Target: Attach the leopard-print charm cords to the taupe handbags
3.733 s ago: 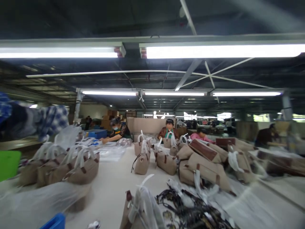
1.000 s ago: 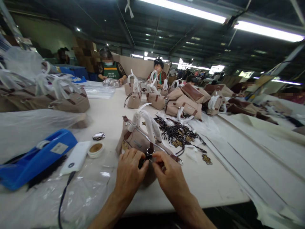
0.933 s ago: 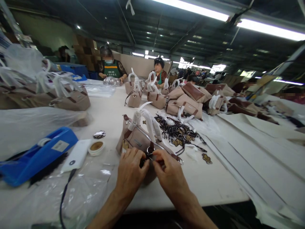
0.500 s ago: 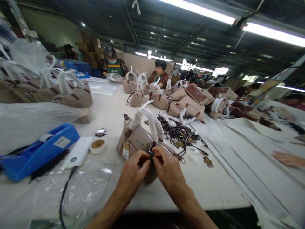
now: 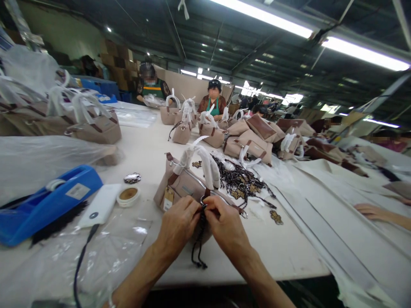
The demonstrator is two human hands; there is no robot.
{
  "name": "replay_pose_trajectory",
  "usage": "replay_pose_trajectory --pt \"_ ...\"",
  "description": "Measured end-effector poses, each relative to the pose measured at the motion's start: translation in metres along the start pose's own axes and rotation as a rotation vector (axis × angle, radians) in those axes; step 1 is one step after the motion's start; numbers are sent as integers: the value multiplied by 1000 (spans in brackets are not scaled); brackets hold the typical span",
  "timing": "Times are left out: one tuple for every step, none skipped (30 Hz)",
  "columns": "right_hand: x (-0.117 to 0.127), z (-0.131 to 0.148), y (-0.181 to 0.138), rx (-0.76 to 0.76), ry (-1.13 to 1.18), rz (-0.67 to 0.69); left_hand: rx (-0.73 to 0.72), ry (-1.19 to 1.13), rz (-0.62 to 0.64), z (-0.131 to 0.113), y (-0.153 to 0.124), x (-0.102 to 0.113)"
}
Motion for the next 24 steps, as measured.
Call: replay_pose_trajectory --pt "0 -1 0 -5 6 6 -31 10 9 -1 1 -1" --pt "-1 -1 0 -10 13 14 -55 16 14 -2 3 -1" --pt "0 -1 1 -12 19 23 -71 21 14 -2 4 0" --pt "1 -1 1 -12 25 30 -82 26 10 -2 5 1" --pt "3 0 1 -7 25 37 -90 32 0 -2 6 3" --pt "5 2 1 1 21 42 -96 36 -16 -2 5 6" --pt "8 4 1 8 13 44 -103 36 -35 -2 4 9" --pt "12 6 1 12 5 45 -112 30 -56 -3 3 14" --pt "15 8 1 13 3 45 -126 19 -78 -5 1 19" --pt "18 10 0 15 11 44 -144 4 -102 -8 -2 24" --pt "20 12 0 24 26 45 -165 -15 -120 -11 -5 29" --pt "20 14 0 38 46 53 -185 -35 -136 -14 -7 34" --pt "20 17 0 58 65 64 -200 -54 -149 -17 -10 37" --pt "18 19 -1 75 80 74 -210 -72 -161 -18 -11 40" --pt "17 20 -1 89 91 82 -215 -95 -170 -19 -12 42" --pt "16 20 -1 95 100 86 -213 -123 -174 -18 -13 43" --pt "16 20 -1 92 110 85 -204 -156 -180 -16 -13 42" --pt "16 19 -2 86 120 77 -183 -188 -190 -13 -13 42" --pt "17 18 -2 79 131 66 -149 -212 -202 -8 -12 40" --pt "18 17 -2 72 144 60 -102 -221 -213 -3 -10 38" --pt "18 17 -3 66 159 55 -49 -213 -213 2 -9 35" --pt "19 16 -3 57 172 47 0 -188 -197 7 -6 30" --pt "20 15 -4 51 186 37 43 -152 -167 9 -4 24" --pt "20 14 -4 46 199 28 79 -116 -128 10 -2 18"
Point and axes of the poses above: each hand's wrist, its own y-axis towards the middle knuckle, its own x-axis out of the back of the hand, z = x × y, the point moved 8 cm from there along y, towards the middle knuckle, and after that the axes turned 1 degree about x, right-handed, at the moved point
